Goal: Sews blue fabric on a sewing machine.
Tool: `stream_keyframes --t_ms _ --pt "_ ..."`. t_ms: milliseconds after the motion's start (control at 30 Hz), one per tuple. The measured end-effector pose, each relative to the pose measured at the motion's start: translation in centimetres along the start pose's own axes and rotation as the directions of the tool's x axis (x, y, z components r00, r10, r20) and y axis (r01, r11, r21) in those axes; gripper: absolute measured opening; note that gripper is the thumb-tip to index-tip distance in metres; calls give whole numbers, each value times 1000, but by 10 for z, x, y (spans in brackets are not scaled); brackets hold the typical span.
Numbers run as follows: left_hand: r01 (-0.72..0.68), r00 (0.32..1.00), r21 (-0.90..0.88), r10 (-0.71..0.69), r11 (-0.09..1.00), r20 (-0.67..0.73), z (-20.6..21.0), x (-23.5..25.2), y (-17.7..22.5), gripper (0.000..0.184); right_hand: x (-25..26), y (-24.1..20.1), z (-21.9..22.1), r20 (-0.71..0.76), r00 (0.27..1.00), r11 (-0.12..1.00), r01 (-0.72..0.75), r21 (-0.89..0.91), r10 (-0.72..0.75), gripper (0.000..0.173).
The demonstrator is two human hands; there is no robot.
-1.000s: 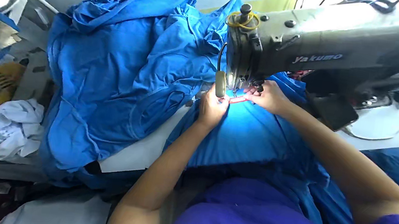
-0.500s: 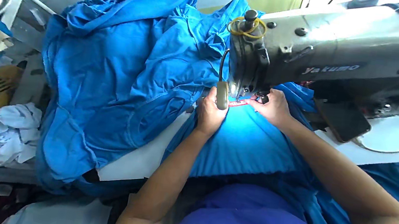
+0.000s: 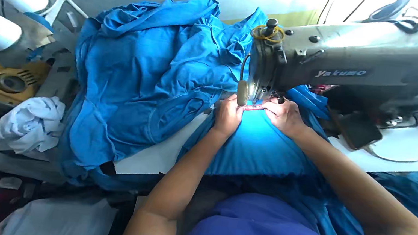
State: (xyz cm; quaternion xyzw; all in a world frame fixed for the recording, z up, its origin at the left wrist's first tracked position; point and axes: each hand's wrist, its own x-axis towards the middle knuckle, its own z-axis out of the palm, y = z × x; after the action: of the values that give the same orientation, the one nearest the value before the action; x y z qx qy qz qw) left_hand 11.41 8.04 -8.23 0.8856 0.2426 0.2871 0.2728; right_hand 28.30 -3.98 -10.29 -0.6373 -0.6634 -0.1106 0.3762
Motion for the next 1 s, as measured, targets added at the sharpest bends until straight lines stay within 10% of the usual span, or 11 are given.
stream_keyframes --t_ms 433,1000 --pt "260 894 129 -289 957 342 -20 27 11 17 -8 -42 -8 196 979 999 -50 0 49 25" --pt "284 931 70 -293 956 217 -12 15 13 15 -13 -39 3 207 978 997 17 -77 -1 40"
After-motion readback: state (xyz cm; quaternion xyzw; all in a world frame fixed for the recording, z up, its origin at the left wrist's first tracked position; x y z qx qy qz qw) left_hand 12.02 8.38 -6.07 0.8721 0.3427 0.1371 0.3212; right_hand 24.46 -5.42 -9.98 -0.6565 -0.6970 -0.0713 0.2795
